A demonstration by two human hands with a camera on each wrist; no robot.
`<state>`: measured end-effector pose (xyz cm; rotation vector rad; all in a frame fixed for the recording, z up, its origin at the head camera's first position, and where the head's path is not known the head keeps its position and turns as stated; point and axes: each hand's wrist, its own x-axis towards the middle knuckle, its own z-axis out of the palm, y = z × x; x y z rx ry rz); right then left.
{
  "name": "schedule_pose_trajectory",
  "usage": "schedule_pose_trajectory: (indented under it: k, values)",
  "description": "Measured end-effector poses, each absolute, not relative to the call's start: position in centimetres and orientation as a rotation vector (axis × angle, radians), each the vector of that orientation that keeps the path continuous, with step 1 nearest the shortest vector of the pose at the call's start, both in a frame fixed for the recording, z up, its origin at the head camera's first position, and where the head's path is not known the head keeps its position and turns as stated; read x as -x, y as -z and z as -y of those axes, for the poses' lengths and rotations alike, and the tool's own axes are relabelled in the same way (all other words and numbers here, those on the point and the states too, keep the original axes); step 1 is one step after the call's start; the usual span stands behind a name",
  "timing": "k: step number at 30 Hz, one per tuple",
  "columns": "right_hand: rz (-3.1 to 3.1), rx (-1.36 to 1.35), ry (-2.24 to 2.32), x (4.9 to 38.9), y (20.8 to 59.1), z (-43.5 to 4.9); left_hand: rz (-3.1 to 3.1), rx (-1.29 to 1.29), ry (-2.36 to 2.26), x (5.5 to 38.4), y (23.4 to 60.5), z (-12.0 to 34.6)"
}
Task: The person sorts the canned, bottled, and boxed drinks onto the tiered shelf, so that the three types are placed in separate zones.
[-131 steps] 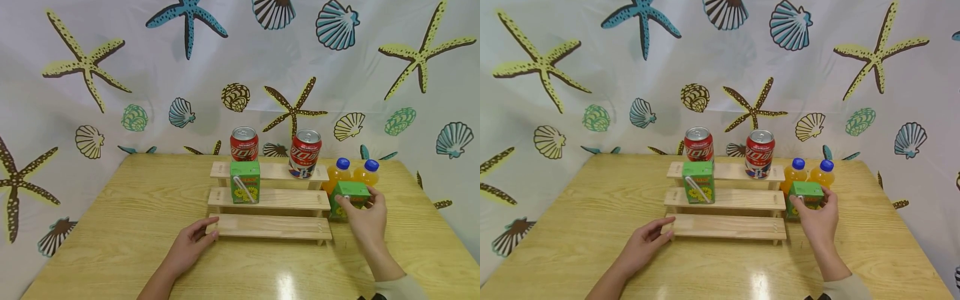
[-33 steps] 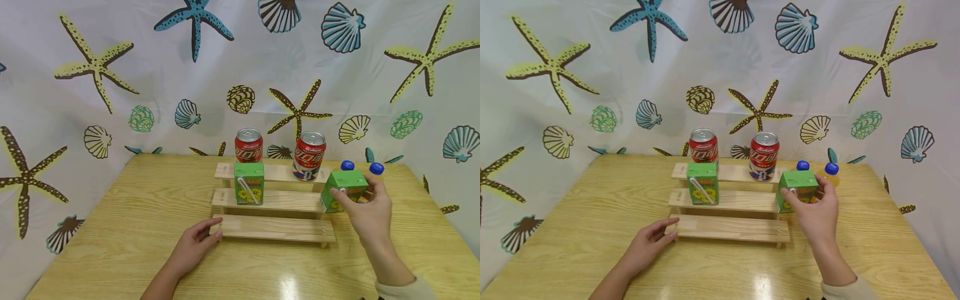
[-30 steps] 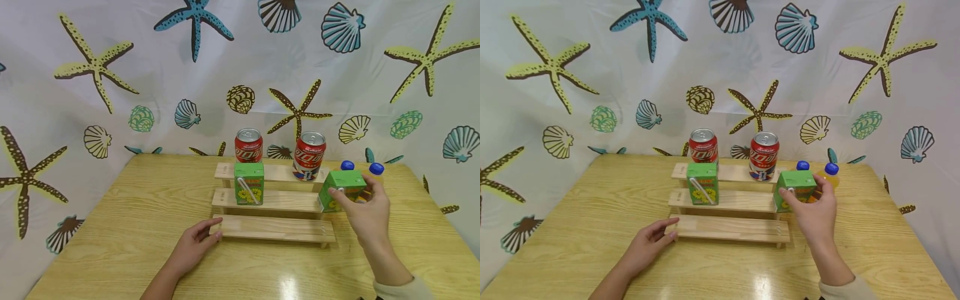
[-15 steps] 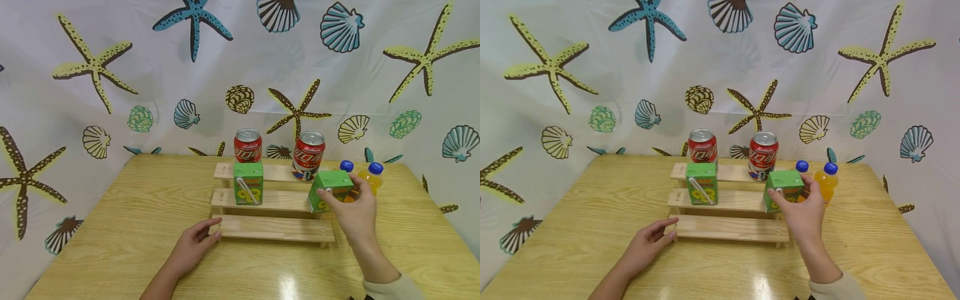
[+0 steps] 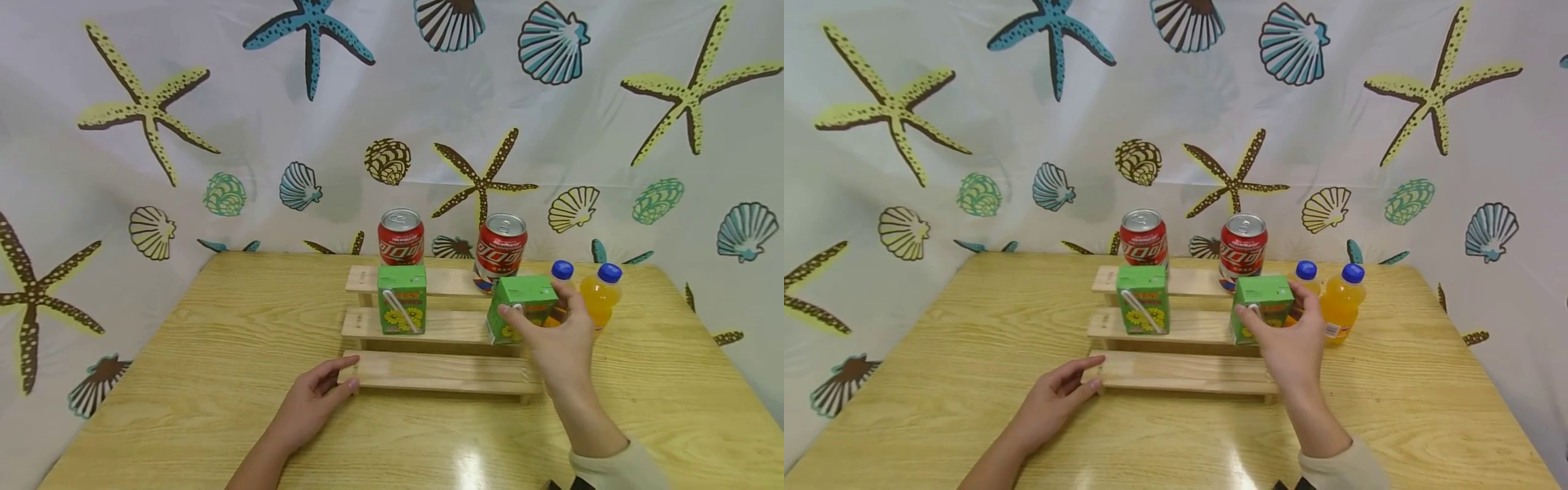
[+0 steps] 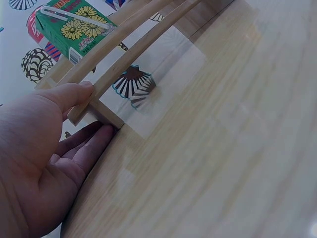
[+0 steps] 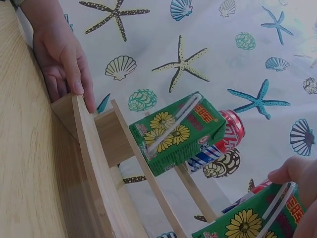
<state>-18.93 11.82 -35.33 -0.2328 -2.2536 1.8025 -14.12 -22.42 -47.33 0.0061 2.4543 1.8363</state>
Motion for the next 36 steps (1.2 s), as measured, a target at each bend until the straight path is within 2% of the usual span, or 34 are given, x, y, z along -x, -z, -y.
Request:
schedule_pose_trajectory:
  k: [36]
  values:
    - [2.191, 0.201, -1.780, 19.9, 35.8, -9.5, -2.443, -0.022, -1.840, 14.3, 47.6, 22.7]
